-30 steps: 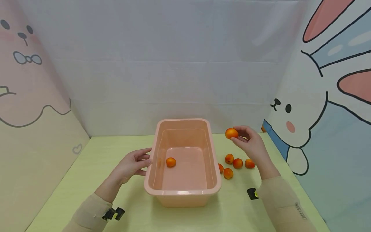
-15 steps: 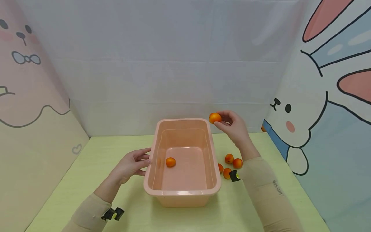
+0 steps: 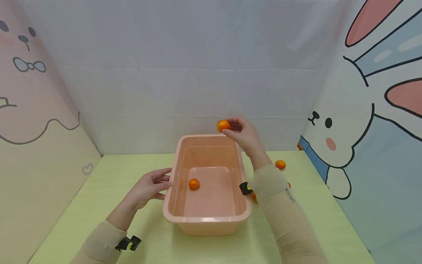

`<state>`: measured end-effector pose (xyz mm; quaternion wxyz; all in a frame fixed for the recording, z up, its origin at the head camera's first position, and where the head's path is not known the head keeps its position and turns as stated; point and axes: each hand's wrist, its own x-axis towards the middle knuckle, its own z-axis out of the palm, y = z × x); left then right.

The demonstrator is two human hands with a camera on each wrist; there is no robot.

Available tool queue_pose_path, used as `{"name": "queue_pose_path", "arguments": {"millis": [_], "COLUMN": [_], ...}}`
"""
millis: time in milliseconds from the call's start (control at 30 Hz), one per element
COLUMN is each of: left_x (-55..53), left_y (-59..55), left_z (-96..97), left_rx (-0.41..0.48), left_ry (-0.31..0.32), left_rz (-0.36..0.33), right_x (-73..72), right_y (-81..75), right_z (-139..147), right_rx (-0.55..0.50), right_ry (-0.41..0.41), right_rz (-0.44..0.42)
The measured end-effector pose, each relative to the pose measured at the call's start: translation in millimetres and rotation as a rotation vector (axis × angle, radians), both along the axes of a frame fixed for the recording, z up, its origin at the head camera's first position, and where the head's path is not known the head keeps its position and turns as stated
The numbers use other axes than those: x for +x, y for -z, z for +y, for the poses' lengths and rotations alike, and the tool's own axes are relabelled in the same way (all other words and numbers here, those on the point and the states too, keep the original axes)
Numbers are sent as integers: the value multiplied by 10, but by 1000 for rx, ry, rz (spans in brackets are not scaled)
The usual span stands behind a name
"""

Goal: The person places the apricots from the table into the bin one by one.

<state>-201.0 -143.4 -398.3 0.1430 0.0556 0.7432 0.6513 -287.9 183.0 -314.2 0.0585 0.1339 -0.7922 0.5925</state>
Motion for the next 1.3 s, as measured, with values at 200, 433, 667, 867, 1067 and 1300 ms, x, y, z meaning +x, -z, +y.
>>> {"name": "queue_pose_path", "arguments": {"millis": [200, 433, 667, 867, 1067, 1300], "left_x": [-3, -8, -8, -8, -14, -14], "left_y": [1, 2, 9, 5, 9, 13], "left_z": [-5, -10, -11, -33, -40, -26], "left_rx": [2, 9, 7, 9, 14, 19], "left_ry": [6, 15, 11, 14, 21, 27], "left_rz": [4, 5, 3, 6, 6, 10], "right_x": [-104, -231, -342, -430, -481, -502], "right_y": [53, 207, 352, 415, 515, 637], "right_z": [-202, -392, -499, -549, -603, -698], "right_rx": [-9, -12, 29, 70, 123, 182], "right_ry": [-13, -1, 19, 22, -18, -109], "right_rz": [-40, -132, -182, -189, -222, -236]}}
